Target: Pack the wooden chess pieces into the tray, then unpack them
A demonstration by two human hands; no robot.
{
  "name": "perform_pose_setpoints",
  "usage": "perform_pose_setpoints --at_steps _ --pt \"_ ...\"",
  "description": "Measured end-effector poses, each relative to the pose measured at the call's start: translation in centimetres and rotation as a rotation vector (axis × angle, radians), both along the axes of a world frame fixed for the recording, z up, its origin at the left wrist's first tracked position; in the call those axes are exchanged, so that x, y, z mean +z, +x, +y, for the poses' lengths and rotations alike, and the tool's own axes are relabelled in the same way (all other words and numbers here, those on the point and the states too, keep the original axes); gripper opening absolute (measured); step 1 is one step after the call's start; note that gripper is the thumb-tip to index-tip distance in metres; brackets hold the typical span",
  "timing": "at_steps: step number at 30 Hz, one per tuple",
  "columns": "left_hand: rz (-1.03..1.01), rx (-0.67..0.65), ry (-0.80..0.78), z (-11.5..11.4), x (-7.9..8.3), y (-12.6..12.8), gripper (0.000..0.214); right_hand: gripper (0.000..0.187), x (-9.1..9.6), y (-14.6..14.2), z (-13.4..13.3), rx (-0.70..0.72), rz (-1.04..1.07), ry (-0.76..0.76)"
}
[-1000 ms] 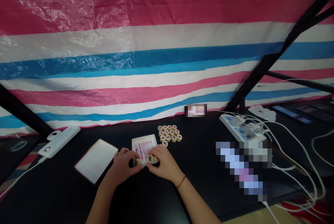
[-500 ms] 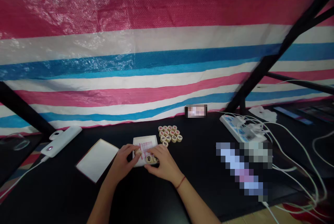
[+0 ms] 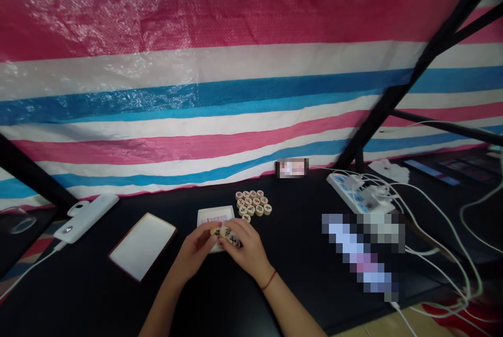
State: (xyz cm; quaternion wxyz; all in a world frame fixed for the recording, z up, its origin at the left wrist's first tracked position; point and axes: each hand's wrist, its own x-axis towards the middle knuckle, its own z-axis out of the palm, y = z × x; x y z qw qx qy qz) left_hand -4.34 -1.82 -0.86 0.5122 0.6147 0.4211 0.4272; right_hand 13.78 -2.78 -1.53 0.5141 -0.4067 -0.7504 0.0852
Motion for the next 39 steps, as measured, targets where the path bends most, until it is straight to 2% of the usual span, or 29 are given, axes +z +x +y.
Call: perform_pose_setpoints --at_steps 4,7,12,15,18,20,22,25,28,30,33,35,39 --pt "0.005 0.107 -0.072 0.3 -0.5 -0.3 0.037 0.029 -0.4 3.1 0.5 -0.337 0.157 -0.030" --pt "0.022 0.159 -0.091 0.6 -0.9 -0.3 0.041 0.030 -1.7 5.7 0.7 -0.486 0.108 -0.170" --pt "0.014 0.143 -0.037 0.6 -1.3 -0.3 0.040 0.004 -3.3 6.7 0.6 -0.427 -0.099 -0.301" --pt "0.010 0.101 -0.015 0.6 -1.6 -0.3 0.046 0.005 -3.2 6.2 0.6 -0.391 -0.141 -0.316" --pt "0.110 0.082 0.022 0.4 -1.6 -0.2 0.047 0.008 -2.4 5.6 0.4 -0.364 -0.100 -0.269" --pt "0.249 0.094 0.127 0.1 -1.4 0.1 0.043 0.008 -1.6 4.9 0.0 -0.313 -0.023 -0.207" --pt "0.363 0.102 0.295 -0.2 -1.1 0.5 0.036 0.008 -0.8 3.8 -0.4 -0.198 0.028 -0.154" --pt "0.416 0.078 0.518 -0.6 -1.2 1.1 0.030 0.016 0.1 1.9 -1.0 -0.024 0.035 -0.117" --pt "0.444 0.057 0.621 -0.8 -1.7 1.4 0.033 0.013 0.5 0.5 -1.3 0.035 0.057 -0.113" --pt "0.460 0.040 0.634 -0.9 -2.0 1.6 0.036 0.010 0.5 0.1 -1.4 0.044 0.081 -0.126" --pt "0.487 0.014 0.580 -1.0 -2.1 2.1 0.039 0.010 0.4 0.3 -1.3 0.029 0.117 -0.149" --pt "0.518 0.005 0.551 -1.0 -1.7 2.6 0.039 0.010 0.1 1.1 -1.0 -0.046 0.142 -0.152" --pt "0.572 0.036 0.585 -0.4 -0.3 3.7 0.032 0.014 -1.3 3.8 0.2 -0.421 0.160 -0.175"
